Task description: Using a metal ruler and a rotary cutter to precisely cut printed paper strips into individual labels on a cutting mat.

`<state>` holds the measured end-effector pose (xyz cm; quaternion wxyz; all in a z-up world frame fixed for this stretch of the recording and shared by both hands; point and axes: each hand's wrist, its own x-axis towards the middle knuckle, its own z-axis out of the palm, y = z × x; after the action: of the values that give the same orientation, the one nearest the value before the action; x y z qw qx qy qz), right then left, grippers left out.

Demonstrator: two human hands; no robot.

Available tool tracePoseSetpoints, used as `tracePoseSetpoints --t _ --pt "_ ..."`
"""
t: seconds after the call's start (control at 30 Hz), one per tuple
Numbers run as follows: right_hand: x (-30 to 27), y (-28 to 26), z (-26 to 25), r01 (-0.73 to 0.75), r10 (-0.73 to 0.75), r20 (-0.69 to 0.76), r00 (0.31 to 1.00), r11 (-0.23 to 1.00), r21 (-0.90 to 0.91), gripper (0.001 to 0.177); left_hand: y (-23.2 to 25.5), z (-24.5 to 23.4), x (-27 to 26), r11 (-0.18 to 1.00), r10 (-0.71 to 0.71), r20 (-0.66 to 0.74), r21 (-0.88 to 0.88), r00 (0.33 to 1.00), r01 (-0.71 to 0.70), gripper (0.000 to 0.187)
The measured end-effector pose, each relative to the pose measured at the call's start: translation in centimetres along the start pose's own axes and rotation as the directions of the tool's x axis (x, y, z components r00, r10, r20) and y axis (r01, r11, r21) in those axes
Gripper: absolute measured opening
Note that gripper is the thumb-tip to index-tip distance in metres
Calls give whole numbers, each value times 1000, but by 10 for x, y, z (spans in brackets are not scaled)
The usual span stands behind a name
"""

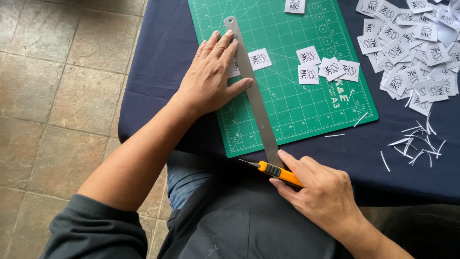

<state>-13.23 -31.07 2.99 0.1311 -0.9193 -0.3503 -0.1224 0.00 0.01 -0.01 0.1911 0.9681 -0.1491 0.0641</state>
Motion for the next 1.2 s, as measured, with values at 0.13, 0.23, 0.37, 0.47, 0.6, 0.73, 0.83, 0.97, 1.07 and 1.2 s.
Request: tracePoseSetpoints --t 0.13,0.23,0.37,0.47,0.6,0.73,0.83,0.97,1.07,1.2 --pt "0 0 0 -9 9 5 1000 1000 3 54 -1 1 0 1000 15 -11 4 1000 -15 92" --pt "0 0 0 -10 10 6 1000 1000 16 54 0 0 -1 1000 5 -5 -2 1000 -5 92" --pt "0 0 0 -23 23 11 1000 1000 16 54 0 0 -1 1000 10 -6 6 1000 -10 93" --pt "1 0 -1 -27 27 15 1000 999 17 55 -1 1 0 1000 16 -18 10 1000 -16 93" --pt "3 -1 -5 -82 78 64 995 994 73 59 -2 3 2 999 37 -61 6 997 -36 91" --pt "21 9 -21 -237 172 193 966 887 396 56 0 -1 3 994 106 -158 -3 982 -108 68" --pt "43 16 -30 -337 261 236 936 861 382 52 6 -4 4 982 187 -203 56 961 -179 55" --pt "87 16 -23 -359 300 227 926 887 290 64 11 -3 5 977 185 -176 140 967 -161 49" --pt "113 21 -2 -252 211 178 961 933 258 60 9 7 4 964 203 -187 213 961 -162 45" --pt "140 22 11 -229 188 205 961 953 198 57 15 4 -2 941 232 -178 290 956 -174 59"
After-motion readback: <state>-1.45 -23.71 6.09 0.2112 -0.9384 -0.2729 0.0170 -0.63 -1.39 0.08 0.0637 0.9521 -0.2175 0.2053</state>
